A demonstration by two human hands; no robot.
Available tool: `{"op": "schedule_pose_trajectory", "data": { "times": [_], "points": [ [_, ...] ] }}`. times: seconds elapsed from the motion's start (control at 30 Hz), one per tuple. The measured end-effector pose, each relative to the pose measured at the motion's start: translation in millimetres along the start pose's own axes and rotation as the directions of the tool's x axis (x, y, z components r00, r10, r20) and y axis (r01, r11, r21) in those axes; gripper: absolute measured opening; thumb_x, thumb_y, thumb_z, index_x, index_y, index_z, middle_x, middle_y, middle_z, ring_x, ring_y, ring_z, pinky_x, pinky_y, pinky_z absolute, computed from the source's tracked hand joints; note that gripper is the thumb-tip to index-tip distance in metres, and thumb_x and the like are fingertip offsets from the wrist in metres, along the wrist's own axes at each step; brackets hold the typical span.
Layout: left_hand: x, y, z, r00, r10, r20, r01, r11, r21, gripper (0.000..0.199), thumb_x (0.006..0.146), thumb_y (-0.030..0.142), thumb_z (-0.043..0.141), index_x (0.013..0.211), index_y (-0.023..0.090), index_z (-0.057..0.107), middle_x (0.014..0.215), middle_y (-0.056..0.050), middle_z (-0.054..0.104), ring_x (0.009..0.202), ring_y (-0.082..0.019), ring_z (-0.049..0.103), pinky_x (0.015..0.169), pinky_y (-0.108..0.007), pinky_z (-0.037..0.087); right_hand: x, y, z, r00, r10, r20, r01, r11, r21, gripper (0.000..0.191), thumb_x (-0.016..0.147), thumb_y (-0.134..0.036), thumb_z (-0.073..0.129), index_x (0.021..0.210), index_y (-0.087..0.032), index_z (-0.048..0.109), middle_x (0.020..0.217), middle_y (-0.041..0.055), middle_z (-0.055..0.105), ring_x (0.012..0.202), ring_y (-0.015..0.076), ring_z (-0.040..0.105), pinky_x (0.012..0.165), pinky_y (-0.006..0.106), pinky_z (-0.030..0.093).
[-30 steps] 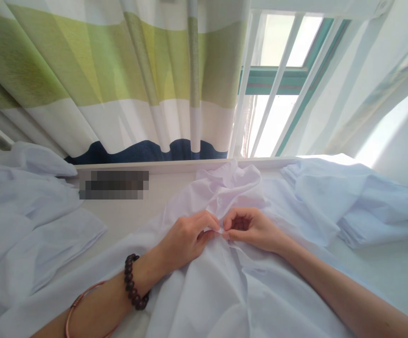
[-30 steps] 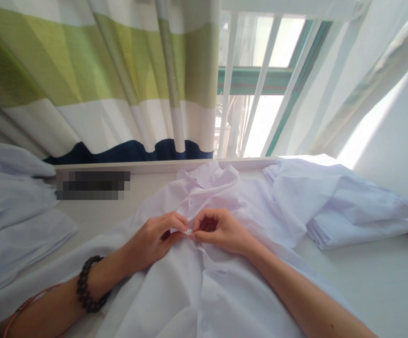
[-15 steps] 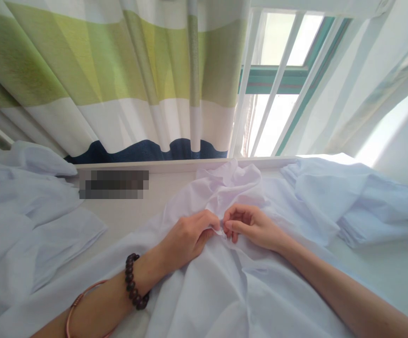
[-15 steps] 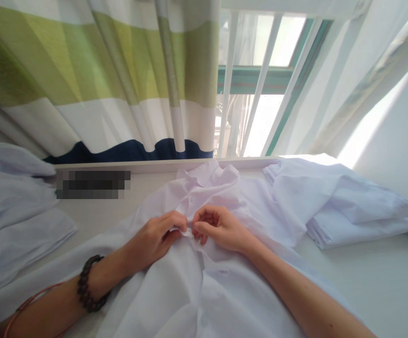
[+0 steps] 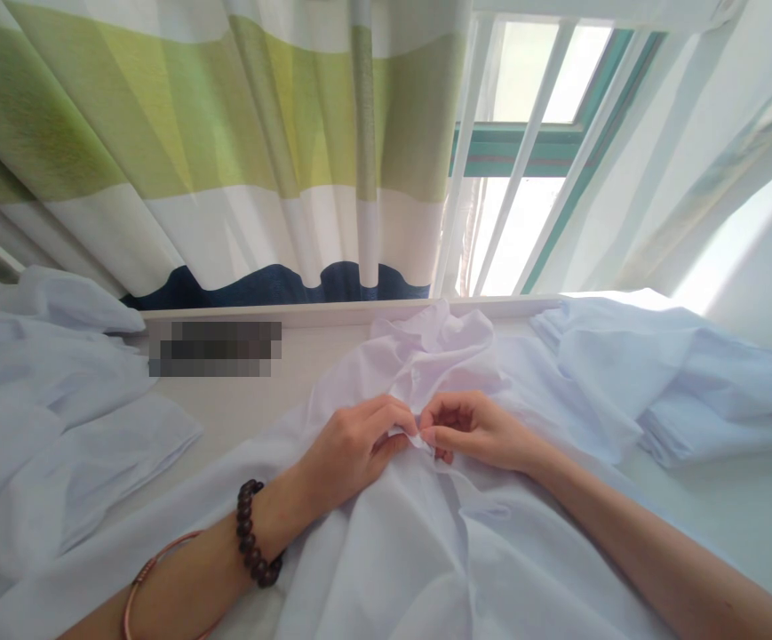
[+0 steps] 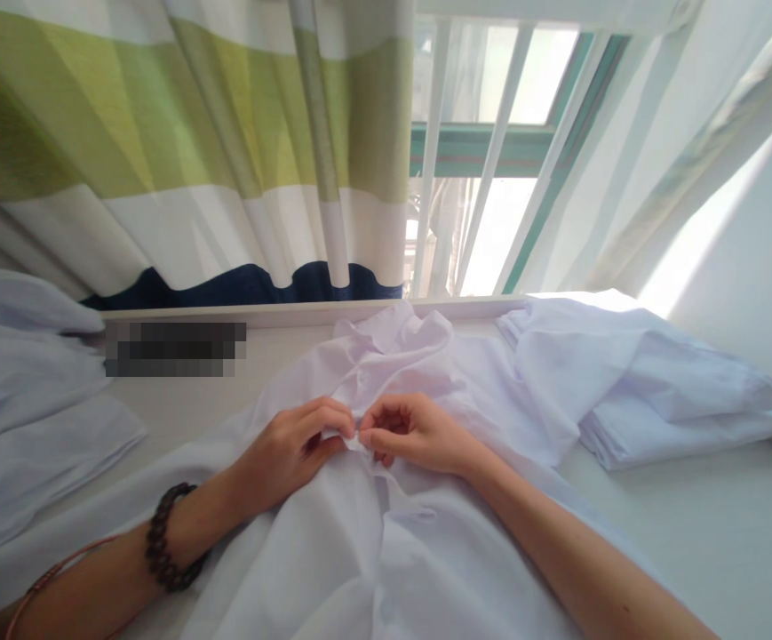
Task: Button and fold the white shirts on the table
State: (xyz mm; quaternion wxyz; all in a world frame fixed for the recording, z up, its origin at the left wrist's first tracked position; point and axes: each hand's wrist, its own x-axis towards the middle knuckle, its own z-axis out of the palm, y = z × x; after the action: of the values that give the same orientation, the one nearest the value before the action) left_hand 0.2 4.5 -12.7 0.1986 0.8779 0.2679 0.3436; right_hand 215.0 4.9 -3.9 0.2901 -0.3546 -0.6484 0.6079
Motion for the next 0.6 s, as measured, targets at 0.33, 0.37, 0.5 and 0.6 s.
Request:
{"op": "schedule_pose_trajectory", "data": {
  "times": [0.33,0.37,0.5,0.6],
  "points": [
    [0.2,1.1,0.1,1.000,-0.013,0.028,0.012,0.999,0.035,0.012,0.090,0.009,0.050,0.095,0.019,0.056,0.094,-0.002,0.064,0.085,-0.014,0.063,0.076,-0.025,0.049,0.6,-2.3,0.7,0.998,0.049,0.042,-0.049,0.999,0.002,0.021,0.079,-0.035,0.068,0.079,-0.017,0.058,0.063,-0.0041,0.054,0.054,0.0081,0.051,0.055,0.022,0.046],
    [0.2,1.0,0.0,0.999,-0.013,0.031,0.012,0.999,0.031,0.012,0.090,0.009,0.050,0.095,0.019,0.055,0.094,-0.002,0.064,0.085,-0.014,0.062,0.076,-0.025,0.049,0.5,-2.7,0.9,0.998,0.051,0.045,-0.050,0.999,-0.004,0.021,0.079,-0.035,0.067,0.078,-0.017,0.057,0.063,-0.0041,0.053,0.054,0.0080,0.050,0.054,0.022,0.046],
    [-0.8,0.2,-0.7,0.999,-0.007,0.052,0.007,1.000,0.004,0.015,0.090,0.008,0.048,0.098,0.020,0.054,0.097,-0.002,0.062,0.088,-0.014,0.061,0.078,-0.025,0.049,-0.1,-3.1,0.8,0.998,0.041,0.044,-0.038,0.997,-0.068,0.019,0.083,-0.034,0.061,0.077,-0.016,0.057,0.061,-0.0036,0.053,0.053,0.0086,0.051,0.053,0.022,0.044],
    [-1.2,-0.6,-1.2,0.998,0.011,0.067,-0.010,1.000,-0.016,0.013,0.092,0.009,0.048,0.098,0.020,0.054,0.098,-0.002,0.062,0.088,-0.013,0.060,0.079,-0.024,0.048,-0.8,-2.8,-0.3,0.998,0.023,0.066,-0.015,0.992,-0.128,0.019,0.086,-0.033,0.057,0.077,-0.016,0.057,0.060,-0.0036,0.052,0.053,0.0088,0.050,0.051,0.021,0.041]
  ]
}}
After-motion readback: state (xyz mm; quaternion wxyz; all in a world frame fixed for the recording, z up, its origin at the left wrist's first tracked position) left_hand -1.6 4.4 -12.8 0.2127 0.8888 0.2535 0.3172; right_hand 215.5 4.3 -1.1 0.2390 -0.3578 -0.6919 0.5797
